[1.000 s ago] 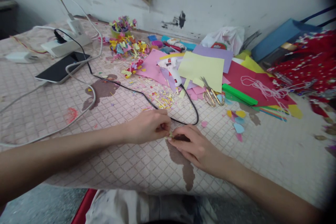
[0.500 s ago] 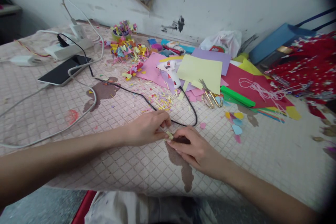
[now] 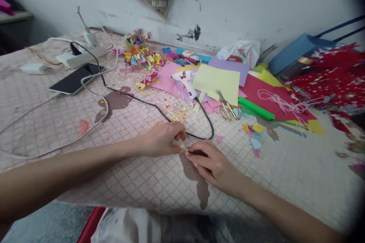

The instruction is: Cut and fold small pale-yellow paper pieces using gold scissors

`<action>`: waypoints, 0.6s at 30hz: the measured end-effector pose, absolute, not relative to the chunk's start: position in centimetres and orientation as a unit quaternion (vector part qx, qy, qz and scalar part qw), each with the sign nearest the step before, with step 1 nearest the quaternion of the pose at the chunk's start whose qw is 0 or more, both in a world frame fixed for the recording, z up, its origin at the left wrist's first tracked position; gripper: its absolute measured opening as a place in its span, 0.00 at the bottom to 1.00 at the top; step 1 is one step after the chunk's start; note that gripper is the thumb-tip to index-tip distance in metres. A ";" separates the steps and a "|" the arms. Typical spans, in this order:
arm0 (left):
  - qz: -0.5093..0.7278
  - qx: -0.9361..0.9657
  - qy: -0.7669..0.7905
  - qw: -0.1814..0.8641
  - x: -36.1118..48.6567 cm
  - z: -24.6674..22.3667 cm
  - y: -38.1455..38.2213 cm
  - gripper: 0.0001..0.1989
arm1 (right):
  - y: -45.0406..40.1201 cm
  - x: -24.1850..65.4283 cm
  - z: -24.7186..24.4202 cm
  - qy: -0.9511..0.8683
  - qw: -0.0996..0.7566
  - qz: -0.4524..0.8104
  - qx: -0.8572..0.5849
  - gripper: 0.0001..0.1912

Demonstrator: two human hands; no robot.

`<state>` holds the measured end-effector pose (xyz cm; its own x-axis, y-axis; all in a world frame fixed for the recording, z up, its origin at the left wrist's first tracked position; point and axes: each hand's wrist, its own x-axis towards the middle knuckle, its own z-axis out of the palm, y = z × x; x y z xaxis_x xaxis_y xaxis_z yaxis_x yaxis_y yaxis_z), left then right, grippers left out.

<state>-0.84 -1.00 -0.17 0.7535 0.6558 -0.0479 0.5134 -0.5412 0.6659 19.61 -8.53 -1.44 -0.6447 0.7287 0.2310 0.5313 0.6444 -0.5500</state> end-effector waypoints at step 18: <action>0.095 0.831 0.324 0.443 -0.8 -0.3 0.5 0.17 | -4.9 17.7 0.8 -0.853 0.131 0.271 -0.427 0.07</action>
<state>-0.83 0.53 -0.30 0.7716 0.6228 -0.1289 0.4544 -0.3980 0.7970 17.68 -4.91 0.78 -0.6001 0.7999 -0.0075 0.6576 0.4881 -0.5738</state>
